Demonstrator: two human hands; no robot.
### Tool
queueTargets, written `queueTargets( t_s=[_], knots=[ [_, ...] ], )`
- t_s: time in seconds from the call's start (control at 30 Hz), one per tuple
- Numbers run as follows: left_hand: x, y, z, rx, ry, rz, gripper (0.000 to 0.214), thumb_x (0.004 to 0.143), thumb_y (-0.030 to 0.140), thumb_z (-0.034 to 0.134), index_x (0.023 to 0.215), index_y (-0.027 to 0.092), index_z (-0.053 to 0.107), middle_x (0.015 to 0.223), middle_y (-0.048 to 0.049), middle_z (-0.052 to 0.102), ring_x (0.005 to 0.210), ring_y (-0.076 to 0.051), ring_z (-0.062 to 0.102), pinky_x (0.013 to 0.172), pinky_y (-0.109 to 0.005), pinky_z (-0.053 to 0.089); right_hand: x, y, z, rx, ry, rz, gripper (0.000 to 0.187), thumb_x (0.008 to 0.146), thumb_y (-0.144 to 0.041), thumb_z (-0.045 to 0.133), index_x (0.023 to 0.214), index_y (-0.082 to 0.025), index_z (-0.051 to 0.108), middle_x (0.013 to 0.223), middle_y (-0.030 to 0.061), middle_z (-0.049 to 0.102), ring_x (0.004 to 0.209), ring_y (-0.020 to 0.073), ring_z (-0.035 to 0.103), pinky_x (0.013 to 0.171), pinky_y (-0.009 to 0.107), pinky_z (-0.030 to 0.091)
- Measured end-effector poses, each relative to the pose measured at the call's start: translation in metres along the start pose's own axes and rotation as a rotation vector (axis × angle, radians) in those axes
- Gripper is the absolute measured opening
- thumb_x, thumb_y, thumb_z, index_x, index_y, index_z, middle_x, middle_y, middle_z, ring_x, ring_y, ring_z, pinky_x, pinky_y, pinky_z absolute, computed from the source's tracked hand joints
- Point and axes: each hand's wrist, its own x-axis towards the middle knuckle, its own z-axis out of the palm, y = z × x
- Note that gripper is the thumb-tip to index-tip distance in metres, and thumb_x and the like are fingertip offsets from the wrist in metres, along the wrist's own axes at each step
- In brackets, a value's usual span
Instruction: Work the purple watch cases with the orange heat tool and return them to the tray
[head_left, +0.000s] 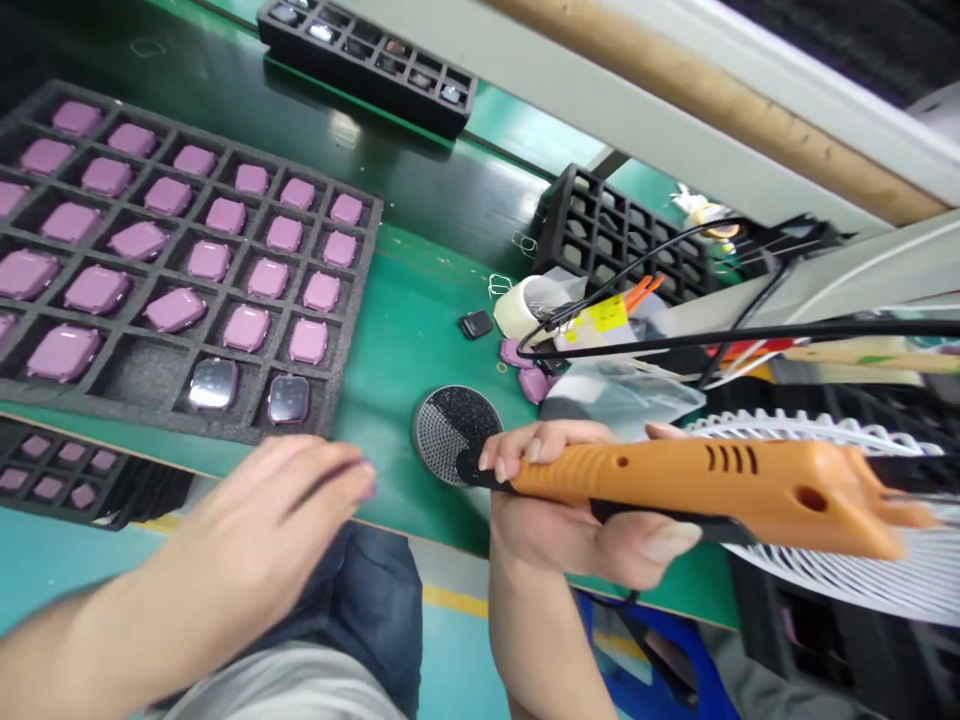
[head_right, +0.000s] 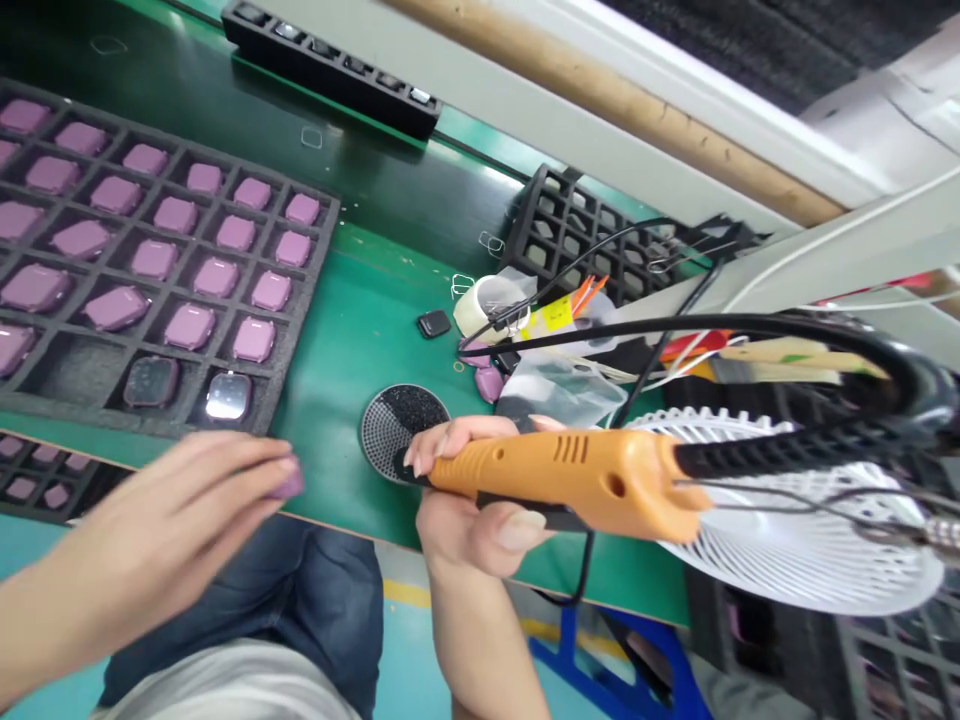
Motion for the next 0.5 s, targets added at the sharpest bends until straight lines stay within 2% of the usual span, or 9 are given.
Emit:
queueTargets(
  t_s=[0.1, 0.23, 0.37, 0.5],
  knots=[
    [0.012, 0.016, 0.036, -0.034, -0.059, 0.064, 0.036, 0.105, 0.007, 0.061, 0.140, 0.010, 0.068, 0.138, -0.0163, 0.073, 0.123, -0.031, 0.069, 0.105, -0.049, 0.065, 0.001, 0.002, -0.001, -0.008, -0.008, -0.007, 0.045, 0.090, -0.068, 0.073, 0.124, -0.038, 0.072, 0.073, -0.0060, 0.071, 0.043, 0.0141, 0.056, 0.039, 0.030, 0.052],
    [0.016, 0.014, 0.065, -0.056, -0.051, 0.043, 0.029, 0.105, 0.008, 0.064, 0.133, 0.009, 0.070, 0.137, -0.0158, 0.074, 0.121, -0.032, 0.068, 0.101, -0.051, 0.066, 0.001, 0.001, -0.001, -0.015, -0.007, -0.014, 0.044, 0.091, -0.069, 0.071, 0.123, -0.039, 0.073, 0.073, -0.0067, 0.071, 0.043, 0.0134, 0.055, 0.039, 0.029, 0.052],
    [0.013, 0.010, 0.074, -0.107, 0.001, 0.016, 0.027, 0.109, 0.015, 0.064, 0.135, 0.012, 0.070, 0.141, -0.0159, 0.071, 0.127, -0.032, 0.065, 0.105, -0.050, 0.065, -0.001, -0.001, -0.002, -0.026, -0.023, -0.002, 0.044, 0.092, -0.069, 0.069, 0.124, -0.040, 0.073, 0.075, -0.0066, 0.072, 0.044, 0.0137, 0.056, 0.041, 0.031, 0.053],
    [0.010, 0.011, 0.077, -0.095, 0.053, 0.004, 0.027, 0.109, 0.017, 0.065, 0.135, 0.015, 0.071, 0.134, -0.0158, 0.071, 0.123, -0.031, 0.066, 0.099, -0.047, 0.065, -0.003, 0.001, -0.003, -0.034, -0.046, -0.011, 0.044, 0.092, -0.069, 0.071, 0.126, -0.040, 0.073, 0.077, -0.0071, 0.072, 0.045, 0.0133, 0.057, 0.043, 0.031, 0.054]
  ],
)
